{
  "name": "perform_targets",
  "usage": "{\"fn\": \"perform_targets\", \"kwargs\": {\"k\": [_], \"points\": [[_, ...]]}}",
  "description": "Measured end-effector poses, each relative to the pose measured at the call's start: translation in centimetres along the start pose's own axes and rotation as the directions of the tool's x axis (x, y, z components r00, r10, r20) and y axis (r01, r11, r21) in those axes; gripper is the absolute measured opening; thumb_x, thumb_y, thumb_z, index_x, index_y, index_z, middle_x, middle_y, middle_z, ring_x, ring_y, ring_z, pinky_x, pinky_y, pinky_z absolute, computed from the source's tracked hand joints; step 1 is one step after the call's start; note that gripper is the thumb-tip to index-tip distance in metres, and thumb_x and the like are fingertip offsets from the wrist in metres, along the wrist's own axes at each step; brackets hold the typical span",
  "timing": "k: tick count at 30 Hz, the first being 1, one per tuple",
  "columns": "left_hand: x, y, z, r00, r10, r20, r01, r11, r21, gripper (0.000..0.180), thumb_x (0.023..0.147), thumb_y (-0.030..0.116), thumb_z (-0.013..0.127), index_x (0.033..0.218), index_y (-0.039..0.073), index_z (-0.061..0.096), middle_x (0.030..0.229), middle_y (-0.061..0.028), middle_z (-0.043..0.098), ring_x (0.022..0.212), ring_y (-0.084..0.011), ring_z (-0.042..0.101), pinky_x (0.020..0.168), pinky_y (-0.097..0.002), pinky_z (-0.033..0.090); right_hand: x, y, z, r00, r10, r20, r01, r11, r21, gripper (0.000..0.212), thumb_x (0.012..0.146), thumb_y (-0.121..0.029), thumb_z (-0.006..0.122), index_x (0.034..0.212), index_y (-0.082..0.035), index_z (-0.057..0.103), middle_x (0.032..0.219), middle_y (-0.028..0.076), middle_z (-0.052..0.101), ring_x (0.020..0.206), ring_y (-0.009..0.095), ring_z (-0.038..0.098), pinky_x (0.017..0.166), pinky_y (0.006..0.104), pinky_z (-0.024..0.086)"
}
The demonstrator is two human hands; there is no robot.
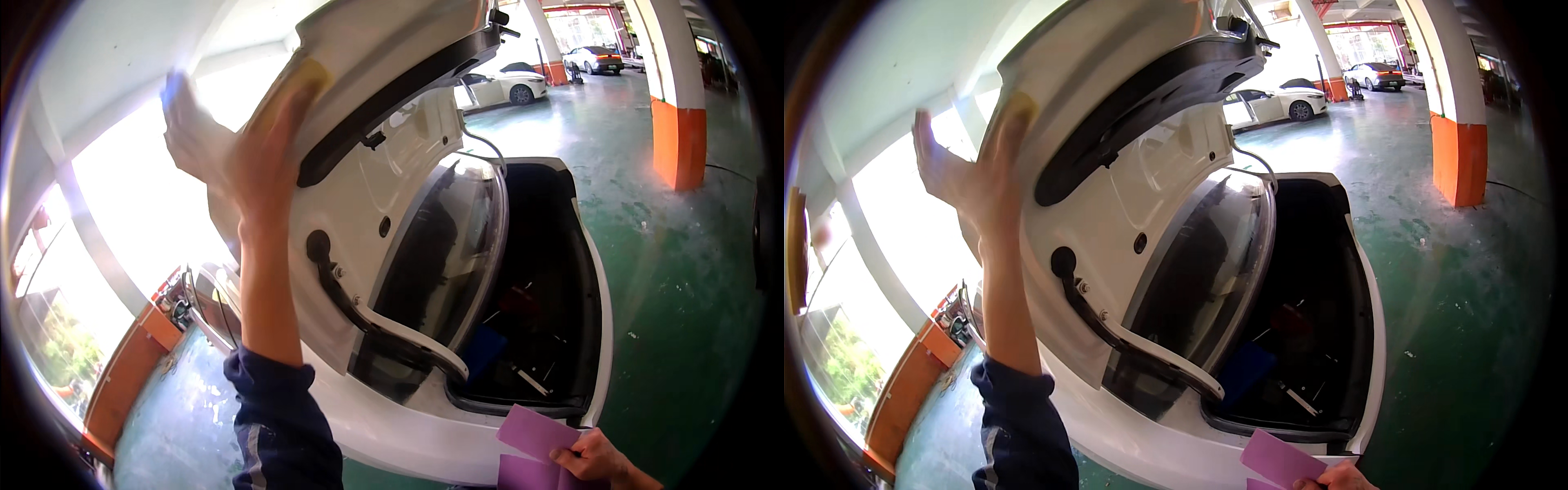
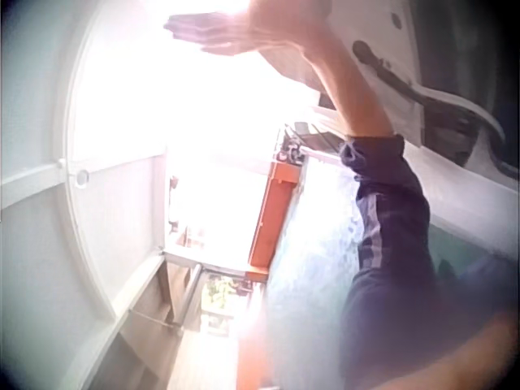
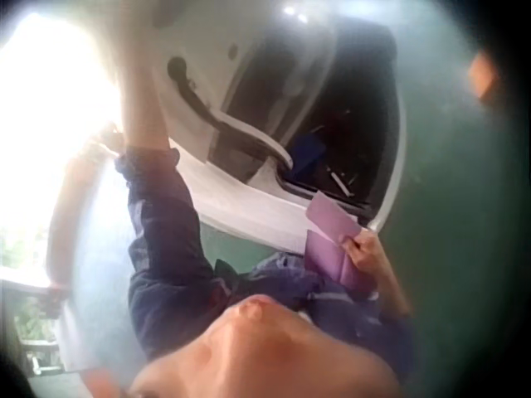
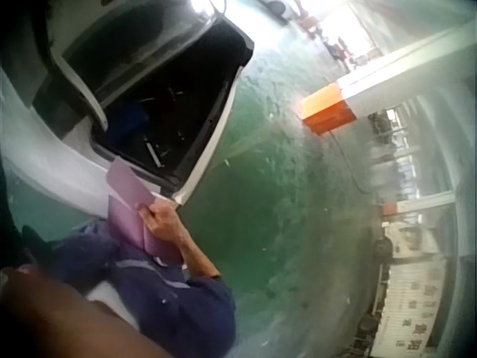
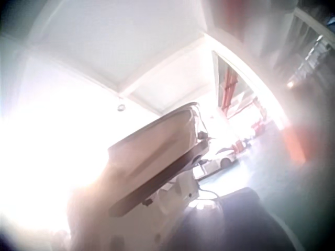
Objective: The person selects a sanding block and sandpaper, then repeatedly sands the inner surface of a white car trunk lid. They frequently dip the sanding block into a bucket of water and continue sanding the same area.
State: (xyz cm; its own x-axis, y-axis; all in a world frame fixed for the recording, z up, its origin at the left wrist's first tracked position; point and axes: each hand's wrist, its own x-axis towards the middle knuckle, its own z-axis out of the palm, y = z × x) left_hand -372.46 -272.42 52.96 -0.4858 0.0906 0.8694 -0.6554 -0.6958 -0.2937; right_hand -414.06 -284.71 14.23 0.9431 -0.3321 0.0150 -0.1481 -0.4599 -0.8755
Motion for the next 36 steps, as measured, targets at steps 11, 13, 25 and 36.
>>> {"fn": "perform_targets", "kwargs": {"k": [11, 13, 25, 36], "points": [[-0.9, -0.2, 0.2, 0.979, 0.053, 0.197, -0.055, 0.998, 0.008, 0.089, 0.076, 0.055, 0.088, 0.139, 0.001, 0.056, 0.140, -0.0170, 0.061, 0.139, -0.0336, 0.050, 0.121, -0.0525, 0.027, -1.4, -1.6, 3.7, 0.992, 0.043, 0.120, -0.059, 0.989, 0.135, 0.054, 0.100, -0.037, 0.069, 0.061, 0.000, 0.066, 0.054, 0.017, 0.061, 0.048, 0.029, 0.060, 0.050, 0.0421, 0.045], [-2.5, -1.0, -0.3, 0.965, 0.012, 0.264, -0.036, 0.996, 0.084, 0.085, 0.078, 0.051, 0.087, 0.140, 0.003, 0.056, 0.142, -0.0145, 0.061, 0.140, -0.0307, 0.050, 0.122, -0.0527, 0.024, -1.2, -1.0, 4.2, 0.987, 0.084, 0.137, -0.107, 0.980, 0.166, 0.054, 0.101, -0.036, 0.067, 0.061, 0.001, 0.066, 0.053, 0.017, 0.060, 0.048, 0.028, 0.059, 0.050, 0.0413, 0.045], [-5.0, -3.5, -2.3, 0.969, -0.085, 0.234, 0.105, 0.992, -0.074, 0.055, 0.083, 0.028, 0.088, 0.129, 0.008, 0.066, 0.127, -0.0092, 0.067, 0.120, -0.0262, 0.062, 0.104, -0.0384, 0.047, 0.5, -0.9, 4.2, 0.952, 0.113, 0.285, -0.184, 0.954, 0.238, 0.051, 0.102, -0.038, 0.065, 0.067, -0.002, 0.072, 0.058, 0.012, 0.066, 0.055, 0.021, 0.064, 0.056, 0.0392, 0.049], [-3.3, -0.5, -2.2, 0.942, -0.187, 0.278, 0.251, 0.944, -0.215, 0.047, 0.086, 0.030, 0.085, 0.121, 0.002, 0.072, 0.116, -0.0106, 0.072, 0.113, -0.0244, 0.064, 0.103, -0.0393, 0.046, 2.5, -2.0, 2.6, 0.888, 0.167, 0.428, -0.308, 0.907, 0.287, 0.054, 0.103, -0.040, 0.063, 0.066, -0.001, 0.066, 0.056, 0.009, 0.058, 0.054, 0.019, 0.055, 0.057, 0.0387, 0.045]]}}
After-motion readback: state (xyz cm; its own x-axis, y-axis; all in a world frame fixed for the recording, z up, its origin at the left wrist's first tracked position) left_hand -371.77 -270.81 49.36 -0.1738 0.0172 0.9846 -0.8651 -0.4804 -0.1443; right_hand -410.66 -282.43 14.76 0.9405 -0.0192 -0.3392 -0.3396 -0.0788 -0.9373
